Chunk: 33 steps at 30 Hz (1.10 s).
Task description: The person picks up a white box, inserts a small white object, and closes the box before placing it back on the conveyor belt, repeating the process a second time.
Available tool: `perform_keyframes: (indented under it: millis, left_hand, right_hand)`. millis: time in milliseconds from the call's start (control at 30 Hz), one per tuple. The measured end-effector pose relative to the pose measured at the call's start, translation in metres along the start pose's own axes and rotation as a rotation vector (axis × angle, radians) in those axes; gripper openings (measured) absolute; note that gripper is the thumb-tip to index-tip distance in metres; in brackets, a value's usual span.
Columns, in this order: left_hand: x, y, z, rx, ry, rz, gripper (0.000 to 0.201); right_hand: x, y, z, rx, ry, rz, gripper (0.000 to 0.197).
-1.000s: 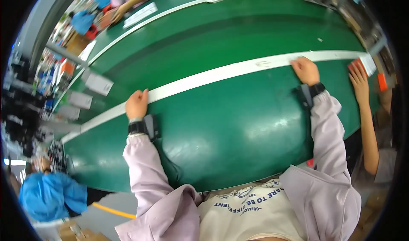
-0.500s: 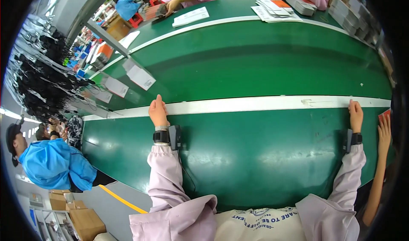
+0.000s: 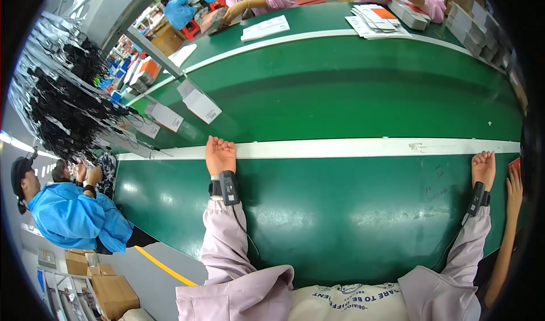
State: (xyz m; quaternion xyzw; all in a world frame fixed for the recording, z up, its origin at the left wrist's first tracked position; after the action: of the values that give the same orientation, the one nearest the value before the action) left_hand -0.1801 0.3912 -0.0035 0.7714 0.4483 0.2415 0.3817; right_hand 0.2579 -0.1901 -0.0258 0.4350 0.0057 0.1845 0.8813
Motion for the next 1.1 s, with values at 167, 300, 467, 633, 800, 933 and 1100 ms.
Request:
perform_keyframes:
  millis: [167,300,467,633,800,933,1100]
  left_hand:
    - [0.0,-0.013,-0.002,0.018,0.013,0.01,0.011]
    - [0.0,-0.011,-0.001,0.085,0.055,0.06,0.012]
    - [0.001,-0.004,-0.004,0.139,0.063,0.038,0.014]
    - [-0.003,0.001,-0.003,0.177,0.063,0.041,0.013]
    - [-0.001,0.004,-0.002,0.211,0.069,0.074,0.012]
    - [-0.001,0.006,-0.001,0.219,0.068,0.072,0.012]
    - [-0.003,0.008,-0.001,0.258,0.061,0.051,0.013]
  right_hand:
    - [-0.001,0.0,-0.001,0.051,0.051,0.138,0.02]
    - [-0.006,0.013,-0.008,0.012,0.089,0.086,0.019]
    - [-0.003,0.022,-0.011,-0.018,0.095,0.07,0.017]
    - [-0.004,0.025,-0.011,-0.078,0.088,0.044,0.016]
    - [-0.004,0.029,-0.014,-0.124,0.095,0.037,0.016]
    - [-0.006,0.031,-0.014,-0.153,0.095,0.038,0.016]
    - [-0.007,0.032,-0.015,-0.17,0.099,0.044,0.016]
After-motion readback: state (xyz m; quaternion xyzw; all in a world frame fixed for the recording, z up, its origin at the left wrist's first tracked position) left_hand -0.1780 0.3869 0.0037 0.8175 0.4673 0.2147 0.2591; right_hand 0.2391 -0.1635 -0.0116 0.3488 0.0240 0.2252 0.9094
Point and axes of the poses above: each hand's wrist, its own x-axis towards the middle knuckle, its own y-axis out of the palm, z = x × y, the point moved 5 cm from there along x, towards the middle knuckle, and after that the axes turned 9 degrees about z, right-handed, at the moved point
